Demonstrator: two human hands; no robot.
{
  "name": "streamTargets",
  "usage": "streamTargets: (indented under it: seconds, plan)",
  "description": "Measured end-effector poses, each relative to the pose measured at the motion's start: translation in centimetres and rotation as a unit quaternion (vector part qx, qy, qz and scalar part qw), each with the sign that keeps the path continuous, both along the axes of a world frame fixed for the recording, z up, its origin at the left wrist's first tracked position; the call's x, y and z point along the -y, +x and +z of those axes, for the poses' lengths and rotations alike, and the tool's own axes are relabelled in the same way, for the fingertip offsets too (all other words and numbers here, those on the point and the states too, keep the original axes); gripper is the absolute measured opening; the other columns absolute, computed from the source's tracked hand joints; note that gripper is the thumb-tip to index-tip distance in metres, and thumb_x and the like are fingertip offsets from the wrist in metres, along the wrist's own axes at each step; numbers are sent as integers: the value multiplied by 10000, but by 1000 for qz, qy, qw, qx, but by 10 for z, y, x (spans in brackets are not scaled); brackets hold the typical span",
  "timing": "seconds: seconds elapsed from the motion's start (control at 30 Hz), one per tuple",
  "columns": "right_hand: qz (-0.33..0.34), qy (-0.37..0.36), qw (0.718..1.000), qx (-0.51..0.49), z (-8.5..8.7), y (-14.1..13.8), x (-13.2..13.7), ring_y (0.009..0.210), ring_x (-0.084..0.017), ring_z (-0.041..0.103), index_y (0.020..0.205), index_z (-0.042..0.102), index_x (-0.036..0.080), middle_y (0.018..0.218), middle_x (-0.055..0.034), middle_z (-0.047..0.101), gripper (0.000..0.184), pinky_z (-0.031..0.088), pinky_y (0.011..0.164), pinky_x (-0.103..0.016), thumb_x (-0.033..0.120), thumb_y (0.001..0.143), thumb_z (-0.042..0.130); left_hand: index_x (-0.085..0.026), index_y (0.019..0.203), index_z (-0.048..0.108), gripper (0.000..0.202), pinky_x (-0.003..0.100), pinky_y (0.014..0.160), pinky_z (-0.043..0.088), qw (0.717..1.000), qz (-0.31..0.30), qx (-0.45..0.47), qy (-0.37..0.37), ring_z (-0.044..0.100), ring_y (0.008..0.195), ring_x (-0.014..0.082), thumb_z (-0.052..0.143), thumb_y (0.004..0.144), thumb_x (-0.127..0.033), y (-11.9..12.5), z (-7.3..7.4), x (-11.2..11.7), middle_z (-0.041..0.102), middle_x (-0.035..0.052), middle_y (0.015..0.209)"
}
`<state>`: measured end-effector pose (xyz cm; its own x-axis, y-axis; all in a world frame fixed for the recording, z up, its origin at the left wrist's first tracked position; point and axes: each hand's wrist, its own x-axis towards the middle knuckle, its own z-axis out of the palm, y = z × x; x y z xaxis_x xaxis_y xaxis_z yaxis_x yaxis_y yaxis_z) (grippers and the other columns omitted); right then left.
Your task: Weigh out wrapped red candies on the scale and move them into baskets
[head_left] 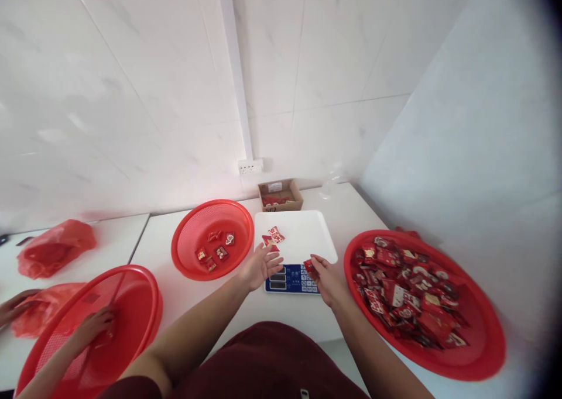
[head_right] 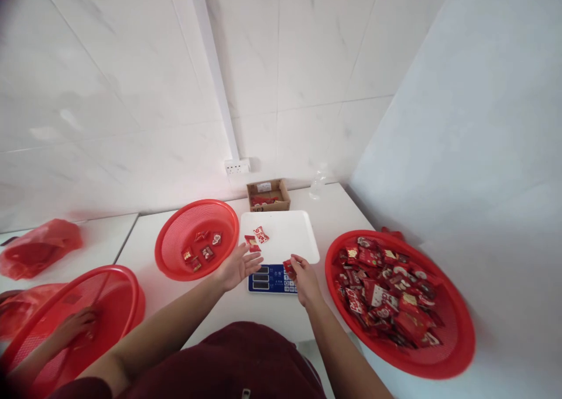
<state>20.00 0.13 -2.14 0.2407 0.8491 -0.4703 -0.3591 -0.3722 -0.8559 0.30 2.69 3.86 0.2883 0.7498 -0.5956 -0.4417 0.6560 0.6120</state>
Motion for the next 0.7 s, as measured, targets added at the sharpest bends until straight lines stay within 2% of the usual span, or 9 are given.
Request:
streamTargets:
  seconds: [0.1, 0.17, 0.27, 0.37, 0.43, 0.5, 0.6, 0.63, 0.7]
  plan:
    - [6, 8, 1000, -5, 5, 0, 8, 759, -163, 637, 920, 605, 233, 802, -17, 676, 452, 527, 734, -333, 529, 591, 693, -220, 1302, 350, 548, 353, 897, 481, 999, -11, -20, -37, 641, 1002, 210, 603, 851, -401, 2, -7, 8, 558, 152, 1224]
    - [31, 14, 999, -8, 12, -6, 17, 811, -187, 646, 928, 644, 227, 858, -33, 699, 425, 528, 779, -371, 490, 600, 705, -237, 1296, 374, 529, 362, 888, 482, 997, -65, -15, -45, 642, 995, 208, 601, 851, -412, 6, -13, 19, 571, 134, 1229]
    - [171, 72, 982, 41, 25, -20, 28, 943, -218, 636, 940, 694, 236, 994, -41, 715, 319, 489, 896, -431, 414, 677, 661, -216, 1153, 515, 345, 324, 827, 508, 989, -143, 18, -41, 657, 938, 191, 596, 861, -382, 14, -18, 33, 645, 85, 1098]
    - [302, 126, 938, 112, 34, -18, 30, 998, -210, 623, 1037, 684, 243, 1057, -38, 707, 325, 461, 942, -431, 384, 776, 550, -164, 976, 591, 132, 252, 764, 526, 989, -130, 7, -62, 672, 816, 142, 597, 866, -236, 19, -17, 37, 680, 59, 923]
    - [260, 100, 945, 170, 35, 5, 27, 979, -210, 631, 1076, 669, 233, 1051, -52, 708, 369, 479, 912, -411, 407, 774, 550, -143, 920, 595, 56, 217, 710, 533, 990, -99, -26, -92, 665, 711, 109, 569, 870, -148, 19, -15, 35, 681, 56, 830]
    - [137, 50, 952, 268, 32, 45, 24, 1026, -217, 612, 1092, 659, 228, 1090, -63, 693, 415, 459, 944, -401, 432, 737, 587, -133, 904, 593, 52, 200, 651, 537, 990, -73, -49, -112, 651, 634, 96, 549, 877, -125, 14, -12, 33, 676, 55, 769]
    - [27, -5, 938, 346, 18, 119, 28, 1305, -281, 388, 1267, 525, 194, 1364, -133, 505, 584, 263, 1098, -490, 418, 730, 572, -133, 911, 596, 52, 200, 597, 545, 990, -45, -64, -116, 648, 594, 101, 561, 877, -152, 2, -11, 32, 675, 53, 754]
    - [-2, -31, 927, 375, 11, 140, 33, 1365, -314, 284, 1318, 468, 178, 1428, -163, 419, 650, 202, 1111, -532, 408, 722, 585, -135, 918, 596, 57, 202, 589, 548, 990, -40, -66, -118, 650, 591, 104, 567, 876, -159, -2, -11, 33, 677, 53, 757]
    - [-49, -176, 865, 468, -7, 170, 45, 1392, -368, 197, 1372, 394, 222, 1500, -172, 288, 722, 195, 1075, -612, 448, 715, 592, -141, 936, 594, 71, 206, 584, 552, 989, -30, -72, -124, 650, 582, 104, 578, 870, -166, -10, -15, 35, 679, 52, 762]
